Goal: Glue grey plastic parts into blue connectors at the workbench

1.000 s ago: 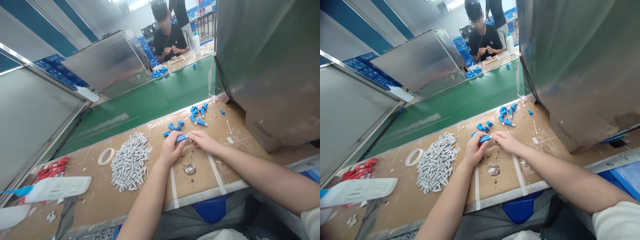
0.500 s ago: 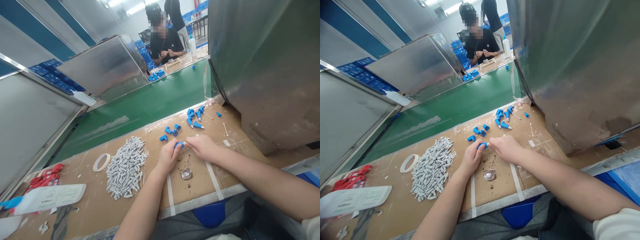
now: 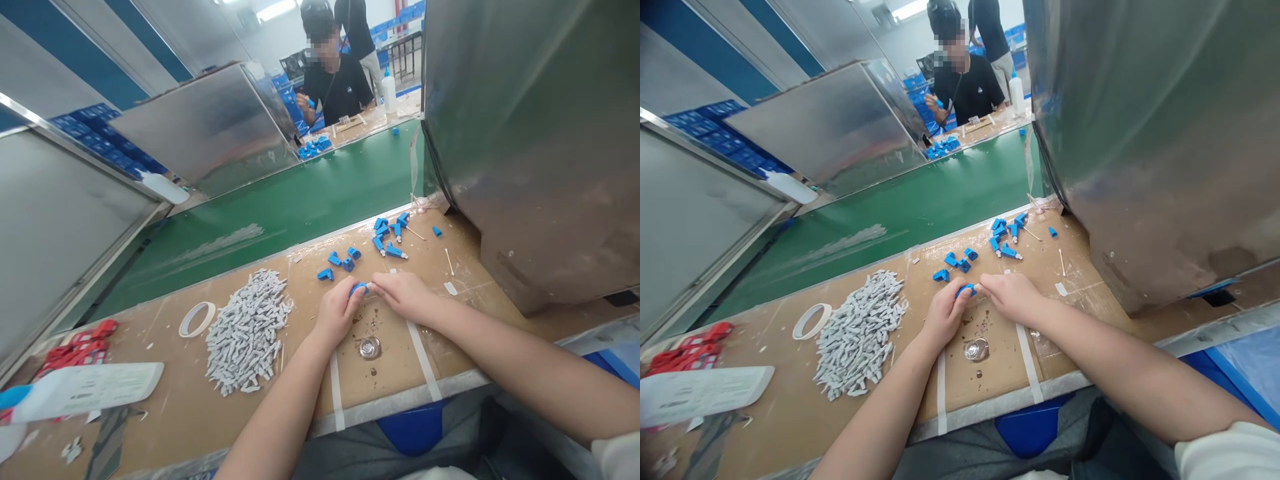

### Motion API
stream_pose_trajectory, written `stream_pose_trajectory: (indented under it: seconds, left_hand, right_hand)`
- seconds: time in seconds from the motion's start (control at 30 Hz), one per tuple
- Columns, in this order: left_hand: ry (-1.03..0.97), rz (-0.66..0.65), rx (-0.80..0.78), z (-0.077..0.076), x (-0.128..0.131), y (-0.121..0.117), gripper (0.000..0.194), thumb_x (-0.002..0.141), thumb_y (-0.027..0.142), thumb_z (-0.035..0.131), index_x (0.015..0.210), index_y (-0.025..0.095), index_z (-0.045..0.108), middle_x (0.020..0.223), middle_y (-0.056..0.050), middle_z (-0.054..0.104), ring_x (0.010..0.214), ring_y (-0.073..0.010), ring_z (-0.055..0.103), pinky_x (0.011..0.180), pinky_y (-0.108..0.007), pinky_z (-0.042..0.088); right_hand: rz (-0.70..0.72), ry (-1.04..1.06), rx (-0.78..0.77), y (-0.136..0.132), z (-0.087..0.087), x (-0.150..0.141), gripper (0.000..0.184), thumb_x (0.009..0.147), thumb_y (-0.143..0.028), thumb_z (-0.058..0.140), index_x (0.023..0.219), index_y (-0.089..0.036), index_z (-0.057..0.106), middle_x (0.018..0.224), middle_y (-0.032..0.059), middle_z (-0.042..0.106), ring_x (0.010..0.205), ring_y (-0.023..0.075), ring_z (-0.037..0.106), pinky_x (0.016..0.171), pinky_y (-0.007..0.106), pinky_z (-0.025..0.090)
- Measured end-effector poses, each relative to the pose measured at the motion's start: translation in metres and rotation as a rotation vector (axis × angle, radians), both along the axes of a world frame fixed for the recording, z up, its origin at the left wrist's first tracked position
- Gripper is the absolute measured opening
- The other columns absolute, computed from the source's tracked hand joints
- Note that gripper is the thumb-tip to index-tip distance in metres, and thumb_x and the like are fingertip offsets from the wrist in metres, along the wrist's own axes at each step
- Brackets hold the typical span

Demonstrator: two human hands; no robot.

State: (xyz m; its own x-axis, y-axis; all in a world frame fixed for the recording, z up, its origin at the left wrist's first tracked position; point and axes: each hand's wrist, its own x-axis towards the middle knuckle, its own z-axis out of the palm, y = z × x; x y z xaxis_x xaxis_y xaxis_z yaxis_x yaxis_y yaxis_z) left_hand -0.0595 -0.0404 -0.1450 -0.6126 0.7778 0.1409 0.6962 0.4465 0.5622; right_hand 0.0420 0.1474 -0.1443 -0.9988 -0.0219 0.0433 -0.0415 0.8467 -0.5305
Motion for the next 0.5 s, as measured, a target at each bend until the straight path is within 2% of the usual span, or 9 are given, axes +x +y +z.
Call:
stream_pose_trajectory:
  seconds: [0.07, 0.13, 0.2, 0.27, 0.37, 0.43, 0.5]
  left_hand:
    - [0.015, 0.002, -0.013, -0.001, -0.004, 0.002, 0.040, 0.106, 0.053, 0.035, 0.096, 0.022, 0.058, 0.089, -0.003, 0.064, 0.084, -0.0202, 0.061, 0.075, -0.031, 0.045]
    - [0.035, -0.016, 0.022, 0.000, -0.010, 0.004, 0.035, 0.105, 0.051, 0.039, 0.106, 0.023, 0.060, 0.102, -0.005, 0.067, 0.097, -0.0221, 0.064, 0.086, -0.034, 0.049]
    - [0.063, -0.022, 0.129, 0.001, -0.015, 0.004, 0.033, 0.104, 0.050, 0.043, 0.118, 0.025, 0.061, 0.121, -0.008, 0.066, 0.117, -0.0251, 0.062, 0.103, -0.040, 0.049]
    - [0.095, 0.000, 0.209, 0.002, -0.020, 0.004, 0.037, 0.101, 0.050, 0.047, 0.127, 0.028, 0.059, 0.133, -0.008, 0.062, 0.128, -0.0294, 0.057, 0.112, -0.048, 0.046]
    - [0.128, 0.085, 0.227, -0.001, -0.029, 0.004, 0.025, 0.097, 0.052, 0.049, 0.111, 0.037, 0.064, 0.121, -0.003, 0.063, 0.122, -0.0327, 0.060, 0.109, -0.056, 0.048]
    - [0.131, 0.075, 0.191, -0.004, -0.033, 0.003, 0.016, 0.096, 0.050, 0.052, 0.103, 0.044, 0.064, 0.118, 0.001, 0.061, 0.118, -0.0312, 0.063, 0.108, -0.056, 0.050]
    - [0.200, 0.058, 0.160, -0.011, -0.038, 0.001, 0.016, 0.095, 0.049, 0.050, 0.104, 0.050, 0.063, 0.118, 0.005, 0.062, 0.116, -0.0300, 0.064, 0.106, -0.054, 0.053]
  right_hand:
    - [0.002, 0.023, 0.023, 0.006, 0.002, -0.004, 0.036, 0.112, -0.042, 0.037, 0.097, -0.020, 0.061, 0.093, 0.0067, 0.074, 0.081, 0.0196, 0.064, 0.065, 0.030, 0.025]
    - [-0.006, 0.042, 0.054, 0.012, 0.005, -0.007, 0.038, 0.112, -0.044, 0.038, 0.097, -0.020, 0.064, 0.096, 0.0061, 0.075, 0.084, 0.0190, 0.066, 0.067, 0.029, 0.029]
    - [-0.042, 0.051, 0.094, 0.017, 0.008, -0.009, 0.040, 0.112, -0.047, 0.037, 0.100, -0.022, 0.066, 0.101, 0.0058, 0.076, 0.089, 0.0195, 0.068, 0.070, 0.028, 0.034]
    - [-0.128, 0.047, 0.146, 0.023, 0.009, -0.012, 0.044, 0.112, -0.050, 0.033, 0.105, -0.023, 0.067, 0.107, 0.0064, 0.077, 0.093, 0.0214, 0.070, 0.071, 0.028, 0.039]
    - [-0.285, 0.003, 0.208, 0.036, 0.008, -0.019, 0.050, 0.112, -0.052, 0.028, 0.113, -0.021, 0.067, 0.110, 0.0094, 0.078, 0.095, 0.0262, 0.073, 0.072, 0.032, 0.047]
    - [-0.332, -0.034, 0.227, 0.043, 0.008, -0.023, 0.054, 0.110, -0.054, 0.027, 0.114, -0.019, 0.068, 0.110, 0.0115, 0.078, 0.098, 0.0296, 0.074, 0.075, 0.035, 0.051]
    - [-0.332, -0.069, 0.225, 0.047, 0.008, -0.026, 0.054, 0.109, -0.053, 0.030, 0.111, -0.018, 0.070, 0.112, 0.0126, 0.078, 0.102, 0.0315, 0.074, 0.078, 0.039, 0.053]
